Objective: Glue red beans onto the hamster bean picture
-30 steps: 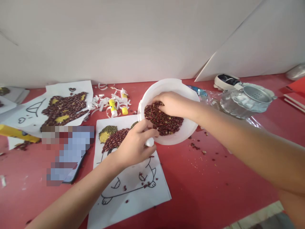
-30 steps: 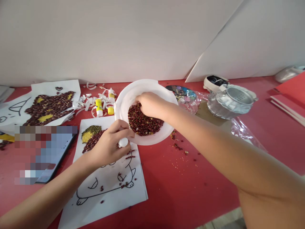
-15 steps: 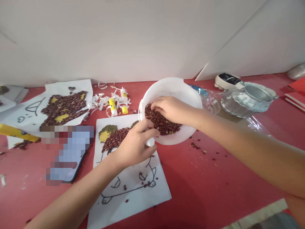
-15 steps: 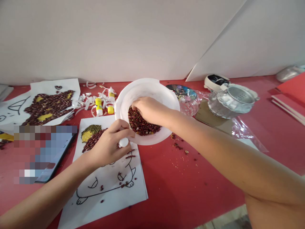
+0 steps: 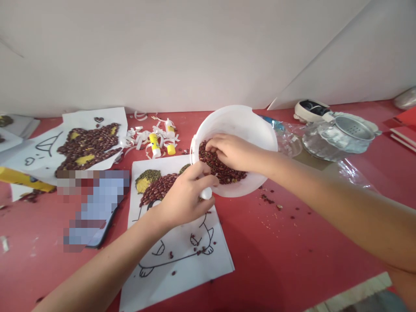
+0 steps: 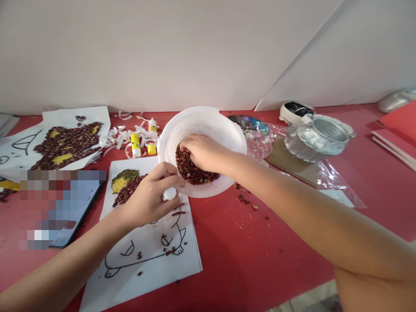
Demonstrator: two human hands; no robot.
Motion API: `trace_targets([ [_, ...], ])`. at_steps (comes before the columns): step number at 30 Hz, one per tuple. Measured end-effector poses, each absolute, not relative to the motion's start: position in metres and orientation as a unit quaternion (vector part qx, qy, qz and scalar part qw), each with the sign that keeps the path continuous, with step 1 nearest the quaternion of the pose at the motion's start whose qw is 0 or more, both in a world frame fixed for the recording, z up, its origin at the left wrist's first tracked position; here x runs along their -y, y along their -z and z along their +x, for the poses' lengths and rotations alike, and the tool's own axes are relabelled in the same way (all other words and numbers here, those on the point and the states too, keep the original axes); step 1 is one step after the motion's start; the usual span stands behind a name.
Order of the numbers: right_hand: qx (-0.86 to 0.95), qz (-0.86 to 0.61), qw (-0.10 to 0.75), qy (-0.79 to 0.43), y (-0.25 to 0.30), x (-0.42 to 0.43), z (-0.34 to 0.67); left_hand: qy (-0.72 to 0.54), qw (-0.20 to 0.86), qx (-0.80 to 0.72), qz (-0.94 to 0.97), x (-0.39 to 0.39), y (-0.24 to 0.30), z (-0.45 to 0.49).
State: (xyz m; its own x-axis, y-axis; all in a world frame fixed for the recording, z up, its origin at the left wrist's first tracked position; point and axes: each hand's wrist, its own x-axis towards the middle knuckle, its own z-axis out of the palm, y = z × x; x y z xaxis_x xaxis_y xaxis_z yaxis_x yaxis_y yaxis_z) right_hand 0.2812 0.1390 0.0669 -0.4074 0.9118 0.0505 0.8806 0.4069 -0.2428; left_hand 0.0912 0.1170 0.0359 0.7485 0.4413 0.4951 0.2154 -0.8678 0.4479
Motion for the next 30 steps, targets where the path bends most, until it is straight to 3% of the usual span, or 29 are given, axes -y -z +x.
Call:
trace_targets([
  [6,0.862,-0.505,-0.05,0.004,-0.045,-0.143,0.265,-0.311,0.185,-0.174,0.916,-0.116,-0.033,0.092],
  [14,0.859,-0.497,-0.12,0.026,-0.056,-0.149,0.256,-0.319,0.195,-0.17,0.911,-0.116,-0.035,0.093],
  [18,0.835,-0.539,-0.108,0.033,-0.063,-0.154,0.261,-0.32,0.2,-0.173,0.91,-0.117,-0.037,0.095],
  [24,0.78,-0.623,0.01,0.048,-0.073,-0.162,0.275,-0.344,0.189,-0.184,0.901,-0.123,-0.037,0.095],
  [30,0.747,-0.661,0.055,0.038,-0.079,-0.169,0.282,-0.368,0.225,-0.203,0.879,-0.125,-0.035,0.092],
])
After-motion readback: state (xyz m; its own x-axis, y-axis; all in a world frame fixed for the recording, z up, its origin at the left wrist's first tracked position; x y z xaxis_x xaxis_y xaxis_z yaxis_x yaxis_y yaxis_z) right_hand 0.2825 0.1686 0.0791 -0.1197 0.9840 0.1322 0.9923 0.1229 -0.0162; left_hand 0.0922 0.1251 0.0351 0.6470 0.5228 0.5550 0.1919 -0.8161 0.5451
